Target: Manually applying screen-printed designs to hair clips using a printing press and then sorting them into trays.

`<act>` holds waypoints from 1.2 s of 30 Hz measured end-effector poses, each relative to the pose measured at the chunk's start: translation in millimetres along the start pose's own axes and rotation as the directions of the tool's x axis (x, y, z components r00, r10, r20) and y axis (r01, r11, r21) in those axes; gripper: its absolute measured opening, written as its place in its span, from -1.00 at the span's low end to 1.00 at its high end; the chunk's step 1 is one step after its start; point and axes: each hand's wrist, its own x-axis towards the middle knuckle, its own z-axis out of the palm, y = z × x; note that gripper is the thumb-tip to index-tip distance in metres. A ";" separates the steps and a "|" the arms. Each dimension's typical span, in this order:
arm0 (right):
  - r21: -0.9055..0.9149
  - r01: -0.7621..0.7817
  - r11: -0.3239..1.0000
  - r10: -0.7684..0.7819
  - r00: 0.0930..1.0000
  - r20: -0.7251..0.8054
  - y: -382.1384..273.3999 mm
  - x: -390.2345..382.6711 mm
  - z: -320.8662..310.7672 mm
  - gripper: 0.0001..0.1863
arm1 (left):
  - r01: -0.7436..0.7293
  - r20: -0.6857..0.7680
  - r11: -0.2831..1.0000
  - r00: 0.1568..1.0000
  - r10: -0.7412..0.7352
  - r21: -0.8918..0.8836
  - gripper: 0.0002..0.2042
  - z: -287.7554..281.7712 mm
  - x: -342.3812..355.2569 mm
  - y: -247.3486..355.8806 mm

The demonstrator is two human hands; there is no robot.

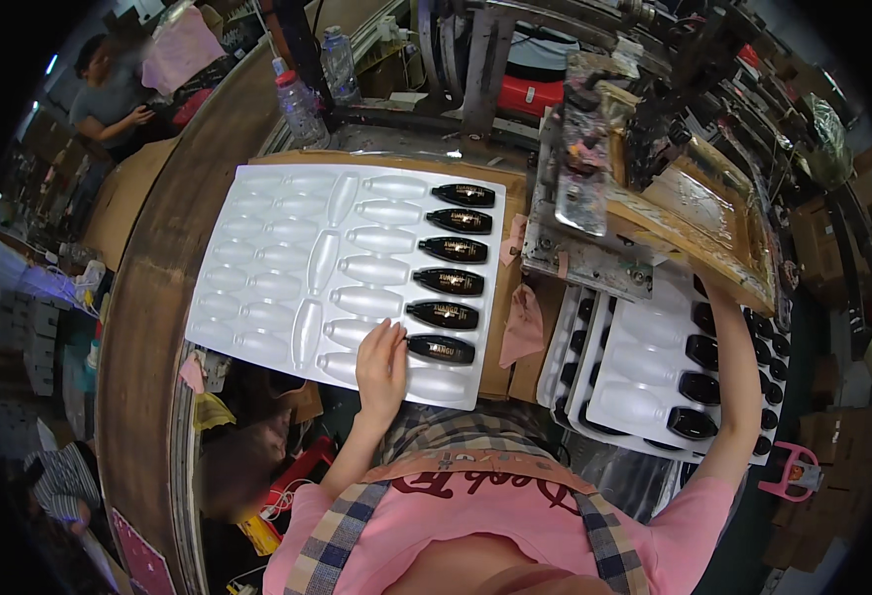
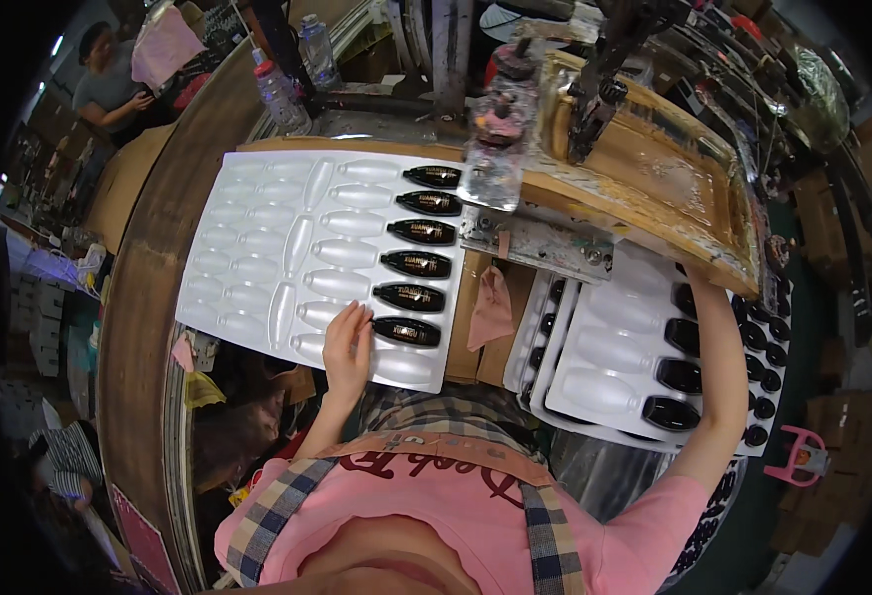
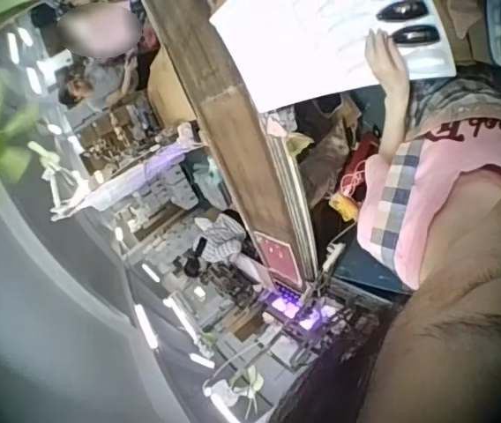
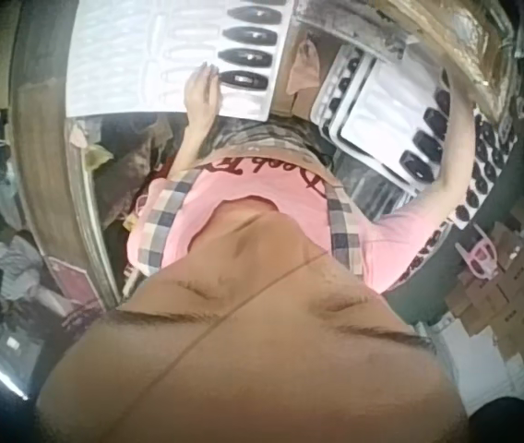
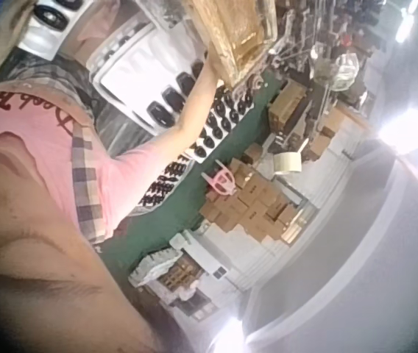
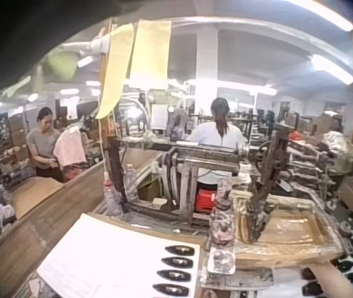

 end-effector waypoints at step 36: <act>0.592 0.042 0.805 -0.126 0.987 0.102 -147.0 7.5 -110.5 -0.47 | 0.126 0.301 0.607 0.933 0.195 -0.785 -0.81 56.0 246.6 76.5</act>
